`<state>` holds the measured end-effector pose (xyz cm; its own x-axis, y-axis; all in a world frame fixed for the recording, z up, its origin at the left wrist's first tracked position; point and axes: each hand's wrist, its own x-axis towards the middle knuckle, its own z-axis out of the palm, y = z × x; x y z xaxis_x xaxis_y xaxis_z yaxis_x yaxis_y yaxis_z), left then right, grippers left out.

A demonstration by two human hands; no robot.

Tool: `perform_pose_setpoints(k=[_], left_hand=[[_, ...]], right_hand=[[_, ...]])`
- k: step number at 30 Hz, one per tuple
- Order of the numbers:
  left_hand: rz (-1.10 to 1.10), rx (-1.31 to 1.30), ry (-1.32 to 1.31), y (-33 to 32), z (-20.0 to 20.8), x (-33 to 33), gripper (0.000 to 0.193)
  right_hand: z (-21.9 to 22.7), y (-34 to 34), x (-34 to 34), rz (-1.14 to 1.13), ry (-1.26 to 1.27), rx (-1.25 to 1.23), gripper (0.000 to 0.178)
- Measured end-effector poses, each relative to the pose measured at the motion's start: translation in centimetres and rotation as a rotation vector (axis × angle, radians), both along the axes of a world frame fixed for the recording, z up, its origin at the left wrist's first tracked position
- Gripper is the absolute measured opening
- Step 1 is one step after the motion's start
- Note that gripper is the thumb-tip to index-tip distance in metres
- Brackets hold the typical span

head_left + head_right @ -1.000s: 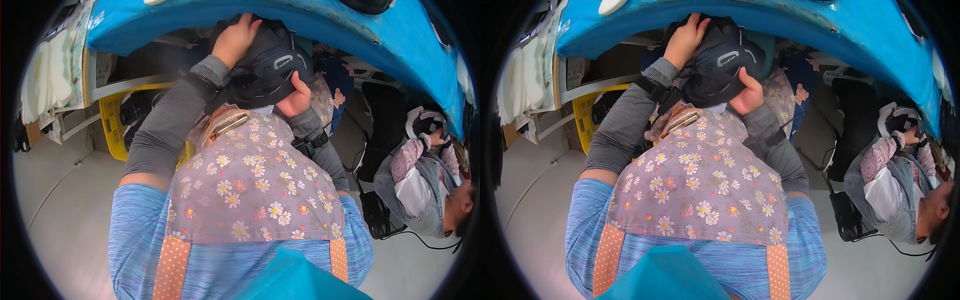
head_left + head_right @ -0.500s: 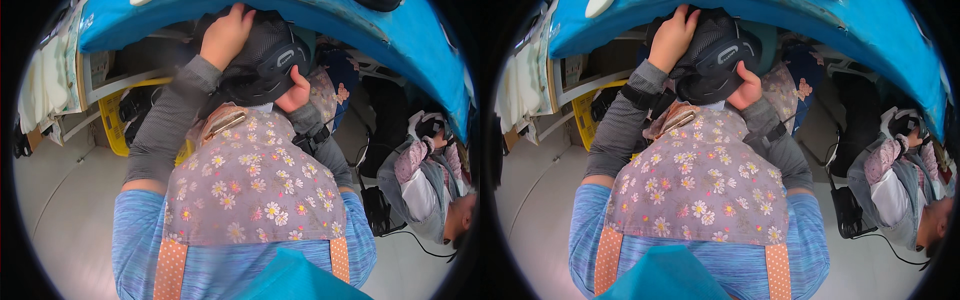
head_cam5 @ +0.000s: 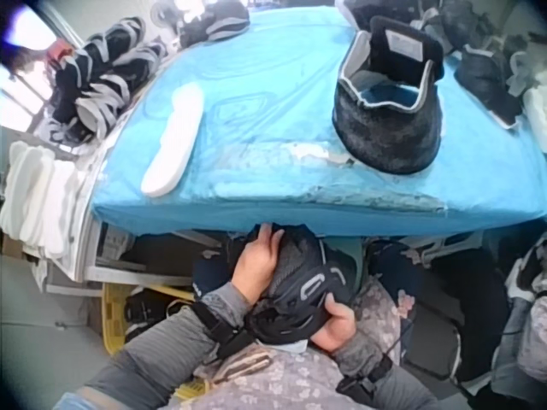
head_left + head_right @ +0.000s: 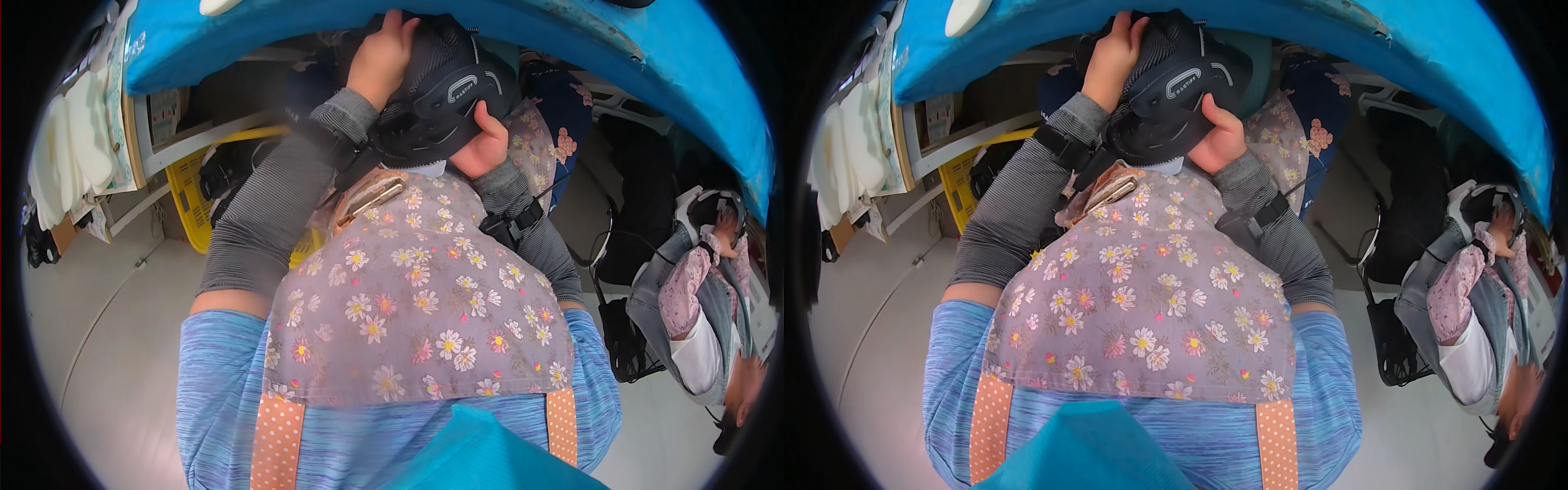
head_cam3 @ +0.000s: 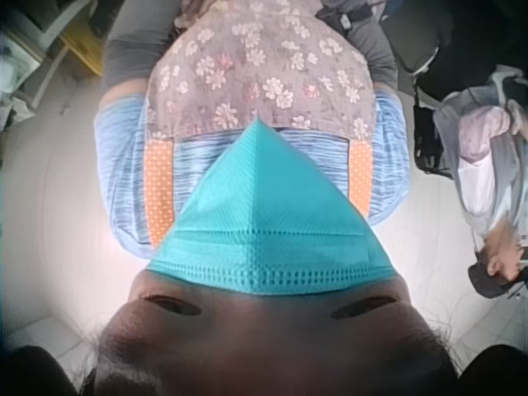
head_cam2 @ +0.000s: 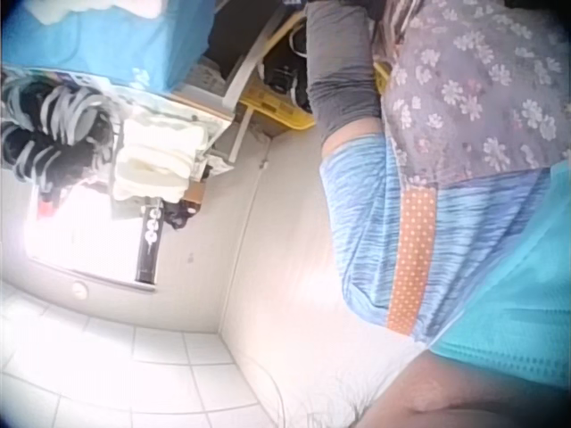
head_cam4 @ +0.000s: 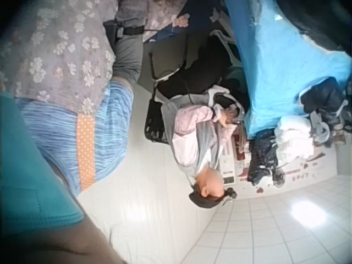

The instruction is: The person holds a shoe upper and inserts a white foam padding piece into the heel area, using their fingers to push and tuck the padding into the lining of the shoe.

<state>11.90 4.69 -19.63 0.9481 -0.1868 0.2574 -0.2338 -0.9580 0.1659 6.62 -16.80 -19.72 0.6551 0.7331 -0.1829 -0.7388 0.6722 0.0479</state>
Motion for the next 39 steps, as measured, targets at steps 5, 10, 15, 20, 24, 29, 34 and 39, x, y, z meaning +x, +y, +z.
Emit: perform_pose_setpoints(k=[5, 10, 15, 20, 24, 29, 34, 39], left_hand=[[-0.008, -0.166, -0.034, -0.8, 0.8, 0.5, 0.027], [0.314, -0.352, 0.099, -1.2, 3.8, 0.1, 0.030], [0.287, -0.158, -0.100, -1.8, 6.6, 0.0, 0.027], [0.266, -0.143, 0.032, -1.2, 5.3, 0.2, 0.027], [0.063, 0.043, -0.008, -0.4, 3.0, 0.6, 0.029], [0.190, -0.267, 0.281, -1.3, 1.2, 1.0, 0.031], [0.148, -0.333, 0.290, -1.2, 1.0, 1.3, 0.031], [0.119, -0.305, 0.139, -1.1, 2.2, 0.9, 0.030]], right_hand=[[0.0, 0.3, -0.1, -0.020, -0.019, -0.058, 0.058], [0.9, 0.6, -0.5, 0.012, -0.038, -0.228, 0.063], [0.4, 0.4, -1.0, 0.000, 0.129, 0.197, 0.061], [0.2, 0.4, -0.5, 0.037, 0.136, 0.197, 0.060], [0.7, 0.4, -0.7, 0.020, 0.117, 0.263, 0.058], [0.7, 0.1, -0.7, 0.015, 0.106, 0.170, 0.057], [1.1, 0.2, -0.7, -0.002, 0.038, 0.072, 0.057], [1.2, 0.4, -0.7, -0.049, -0.039, -0.056, 0.057]])
